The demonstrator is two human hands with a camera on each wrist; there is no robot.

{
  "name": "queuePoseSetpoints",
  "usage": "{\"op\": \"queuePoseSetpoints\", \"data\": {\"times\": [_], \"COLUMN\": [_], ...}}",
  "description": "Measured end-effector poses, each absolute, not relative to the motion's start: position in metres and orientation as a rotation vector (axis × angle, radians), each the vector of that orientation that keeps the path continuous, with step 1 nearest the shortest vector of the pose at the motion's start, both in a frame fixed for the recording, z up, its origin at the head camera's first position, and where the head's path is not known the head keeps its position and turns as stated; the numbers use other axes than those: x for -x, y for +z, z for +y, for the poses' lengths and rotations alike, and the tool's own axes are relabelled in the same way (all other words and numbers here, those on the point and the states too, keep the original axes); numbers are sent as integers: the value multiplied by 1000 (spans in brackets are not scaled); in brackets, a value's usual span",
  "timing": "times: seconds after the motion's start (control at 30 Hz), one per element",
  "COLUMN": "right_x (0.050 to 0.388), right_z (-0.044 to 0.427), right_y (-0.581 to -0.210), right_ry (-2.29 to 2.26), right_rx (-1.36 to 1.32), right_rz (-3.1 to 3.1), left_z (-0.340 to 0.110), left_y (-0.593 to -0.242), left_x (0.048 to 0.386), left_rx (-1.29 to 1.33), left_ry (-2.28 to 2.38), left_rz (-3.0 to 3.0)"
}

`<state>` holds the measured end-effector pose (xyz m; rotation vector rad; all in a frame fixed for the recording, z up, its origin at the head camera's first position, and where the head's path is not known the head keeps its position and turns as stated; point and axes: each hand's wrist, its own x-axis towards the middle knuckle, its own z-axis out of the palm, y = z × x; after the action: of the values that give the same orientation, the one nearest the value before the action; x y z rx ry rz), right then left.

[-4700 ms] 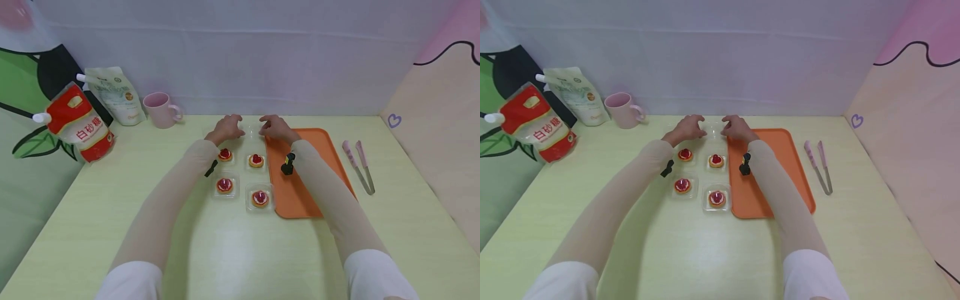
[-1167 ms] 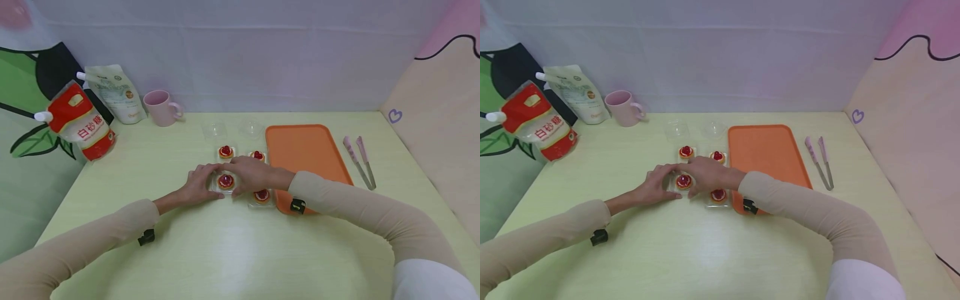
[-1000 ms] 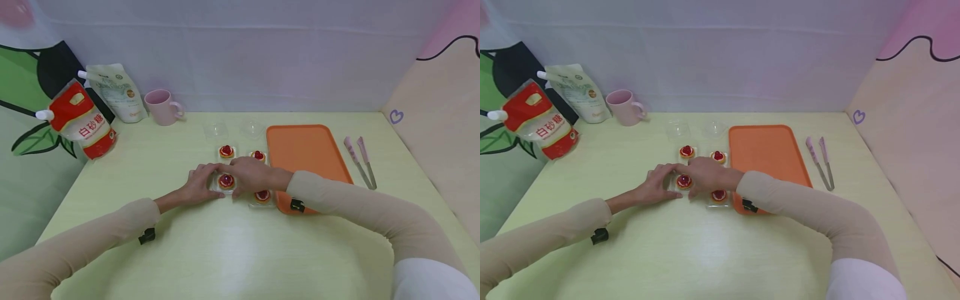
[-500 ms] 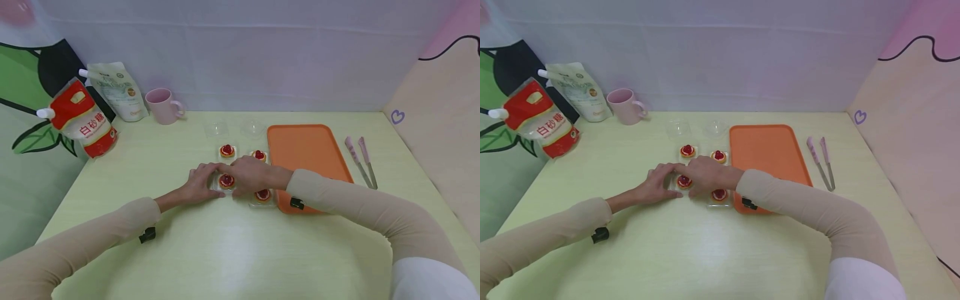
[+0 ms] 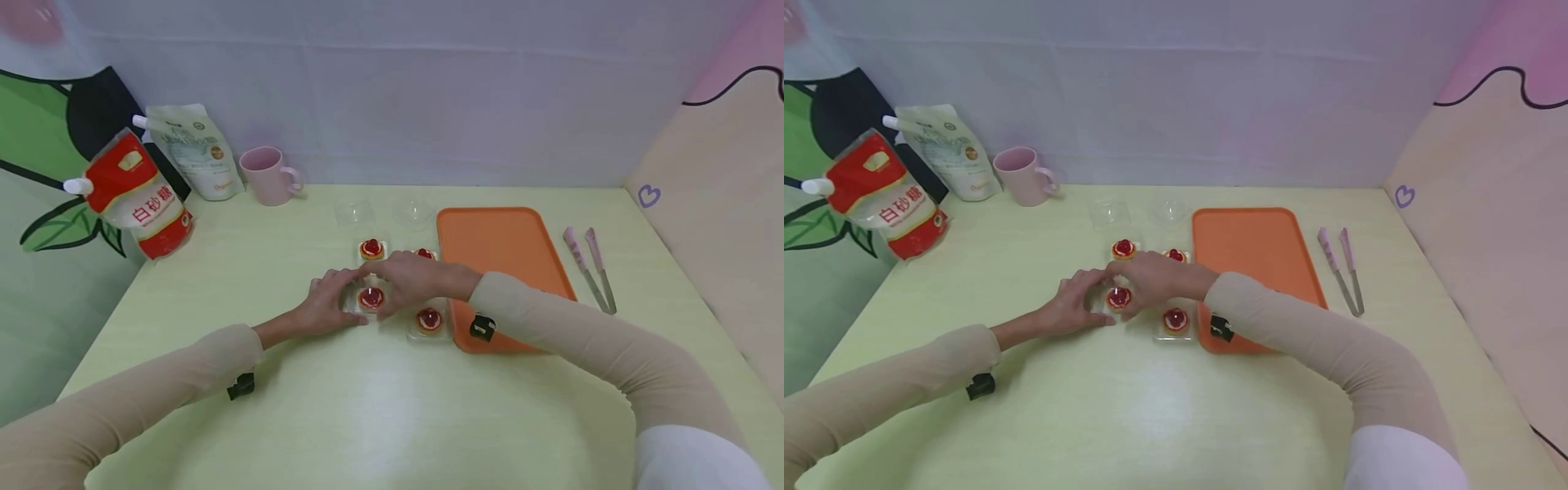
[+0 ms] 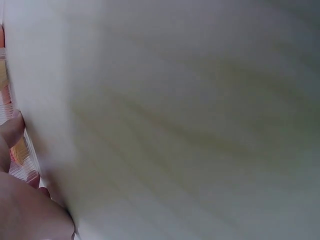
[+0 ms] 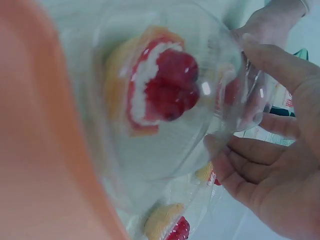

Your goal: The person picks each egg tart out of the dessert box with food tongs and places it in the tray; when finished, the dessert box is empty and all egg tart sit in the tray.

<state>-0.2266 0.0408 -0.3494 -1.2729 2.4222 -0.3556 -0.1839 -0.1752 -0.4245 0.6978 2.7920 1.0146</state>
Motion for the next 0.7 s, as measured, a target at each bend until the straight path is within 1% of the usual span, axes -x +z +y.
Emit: {"op": "queuePoseSetpoints", "data": {"times": [0.23, 0.7], "right_x": [232, 235], "right_z": [41, 46], "right_y": [-352, -346], "right_ry": [-422, -408], "right_rx": [1192, 1220], "right_rz": [2391, 2411], "left_z": [-177, -177], "left_y": [-425, -424], "left_x": [183, 184], "left_rx": [-706, -673], "left_ry": [1029, 1062], "left_rz": [2793, 2759]}}
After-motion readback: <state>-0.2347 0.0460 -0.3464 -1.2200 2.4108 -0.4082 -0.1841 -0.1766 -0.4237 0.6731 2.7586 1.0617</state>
